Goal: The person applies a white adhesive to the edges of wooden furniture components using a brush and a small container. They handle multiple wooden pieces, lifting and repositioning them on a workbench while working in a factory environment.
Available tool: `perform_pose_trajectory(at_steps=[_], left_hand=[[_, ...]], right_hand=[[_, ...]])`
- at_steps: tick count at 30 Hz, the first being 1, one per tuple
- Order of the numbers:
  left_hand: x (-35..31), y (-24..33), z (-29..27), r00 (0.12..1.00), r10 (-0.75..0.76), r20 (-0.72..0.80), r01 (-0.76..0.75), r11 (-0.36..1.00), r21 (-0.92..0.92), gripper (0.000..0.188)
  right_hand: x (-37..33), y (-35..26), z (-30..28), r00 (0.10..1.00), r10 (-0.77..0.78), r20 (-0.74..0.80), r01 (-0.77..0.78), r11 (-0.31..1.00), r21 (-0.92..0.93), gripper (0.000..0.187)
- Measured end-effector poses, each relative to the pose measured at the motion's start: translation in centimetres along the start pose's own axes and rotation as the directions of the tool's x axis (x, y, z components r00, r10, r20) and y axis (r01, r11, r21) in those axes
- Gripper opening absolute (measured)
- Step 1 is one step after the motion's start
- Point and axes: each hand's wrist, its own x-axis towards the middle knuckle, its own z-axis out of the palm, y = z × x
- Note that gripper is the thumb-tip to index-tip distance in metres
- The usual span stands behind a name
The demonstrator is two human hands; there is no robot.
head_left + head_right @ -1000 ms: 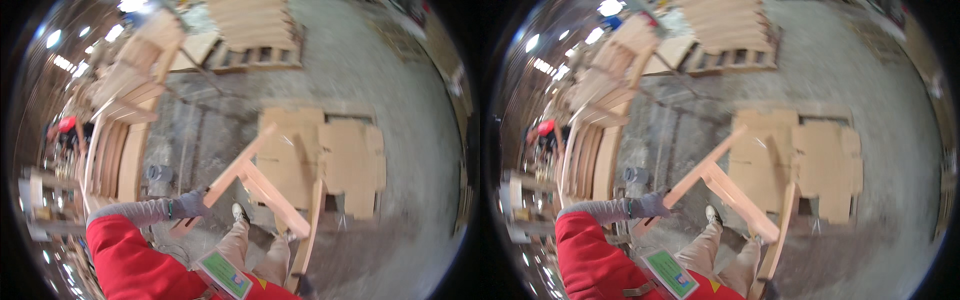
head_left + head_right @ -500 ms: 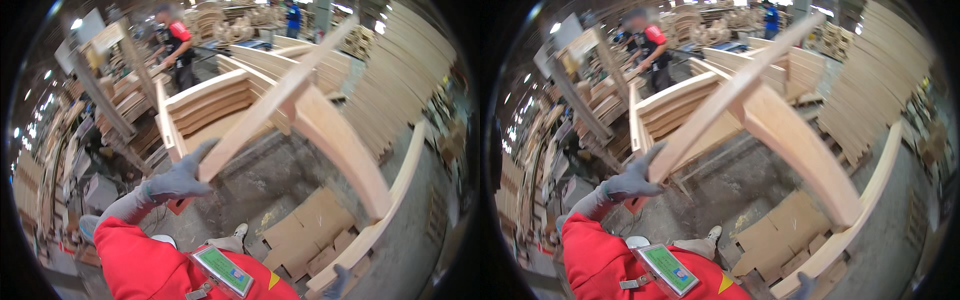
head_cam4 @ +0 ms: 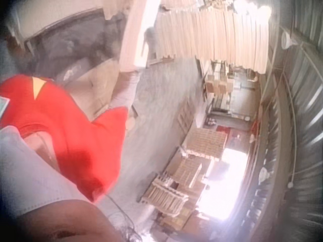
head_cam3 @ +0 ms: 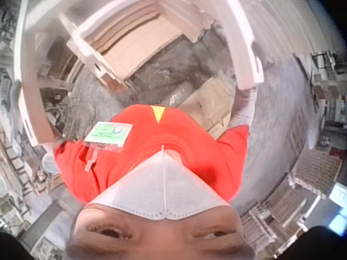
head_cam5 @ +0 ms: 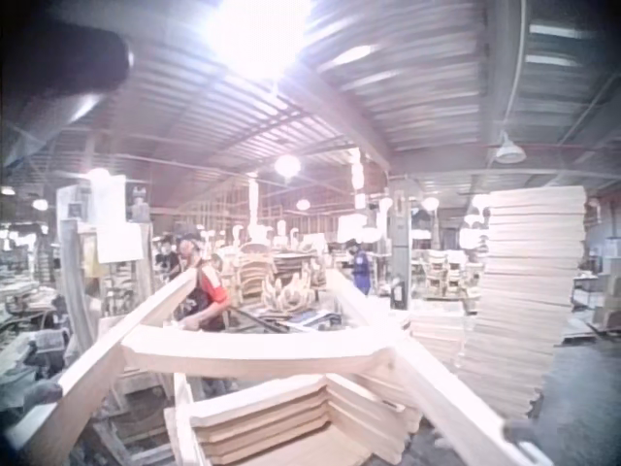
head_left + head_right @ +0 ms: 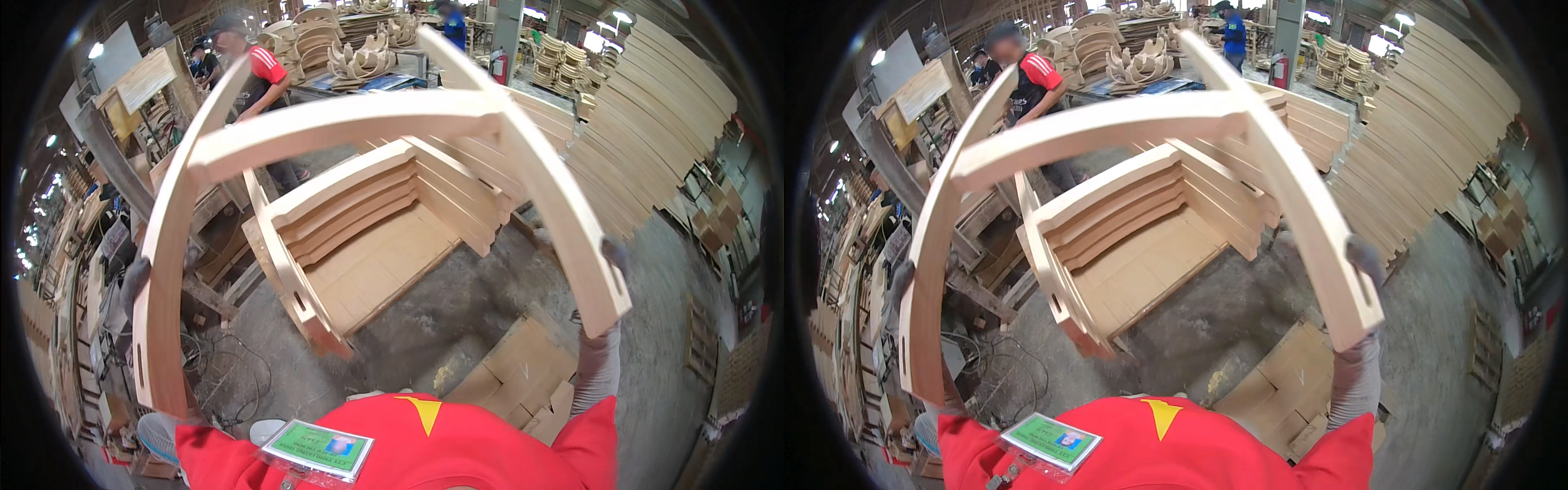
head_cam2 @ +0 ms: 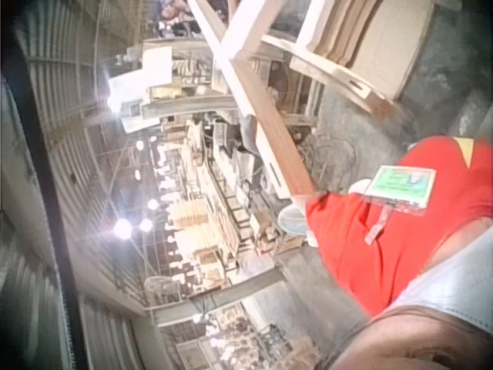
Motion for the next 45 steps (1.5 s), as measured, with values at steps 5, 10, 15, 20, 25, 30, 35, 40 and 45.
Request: perform_pose_trajectory(at_steps=[5,10,15,20,25,30,35,40,45], left_hand=[[0.6,-3.1,-5.7,0.984,-0.155,-0.090,0.151,0.987,-0.055,0.068],[-0.4,-6.0,-9.1,0.941,-0.308,-0.143,0.289,0.947,-0.143,0.066],[2.1,-8.5,-6.6,0.927,-0.333,-0.169,0.290,0.927,-0.238,0.055],[5.8,-11.2,-9.5,0.880,-0.329,-0.344,0.257,0.937,-0.238,0.046],[9.3,-14.1,-2.9,0.939,-0.209,-0.273,0.203,0.978,-0.050,0.058],[8.7,-17.0,-2.1,0.947,-0.258,-0.192,0.190,0.930,-0.314,0.054],[8.6,-19.8,-1.4,0.907,-0.265,-0.327,0.216,0.960,-0.177,0.037],[11.5,-16.3,2.0,0.868,0.481,0.121,-0.449,0.659,0.603,0.034],[15.7,-12.0,7.0,0.945,0.215,0.247,-0.309,0.837,0.452,0.049]], right_hand=[[5.5,3.0,4.0,0.989,0.055,0.140,-0.054,0.998,-0.010,0.058],[10.4,5.9,4.5,0.986,0.039,0.164,-0.014,0.989,-0.148,0.059],[15.8,7.7,3.6,0.949,-0.019,0.315,0.058,0.992,-0.115,0.053],[24.5,9.8,-0.1,0.901,0.138,0.412,-0.199,0.974,0.110,0.036],[30.1,7.5,-4.5,0.852,0.402,0.336,-0.151,0.803,-0.576,0.065],[32.8,7.9,-5.9,0.853,0.445,0.273,-0.022,0.553,-0.833,0.077],[35.6,6.4,-6.6,0.917,0.364,0.163,-0.010,0.431,-0.902,0.056],[32.8,4.2,-7.9,0.987,-0.006,0.161,0.119,0.700,-0.705,0.040],[21.5,5.3,-10.5,0.998,0.037,0.049,-0.008,0.865,-0.501,0.042]])
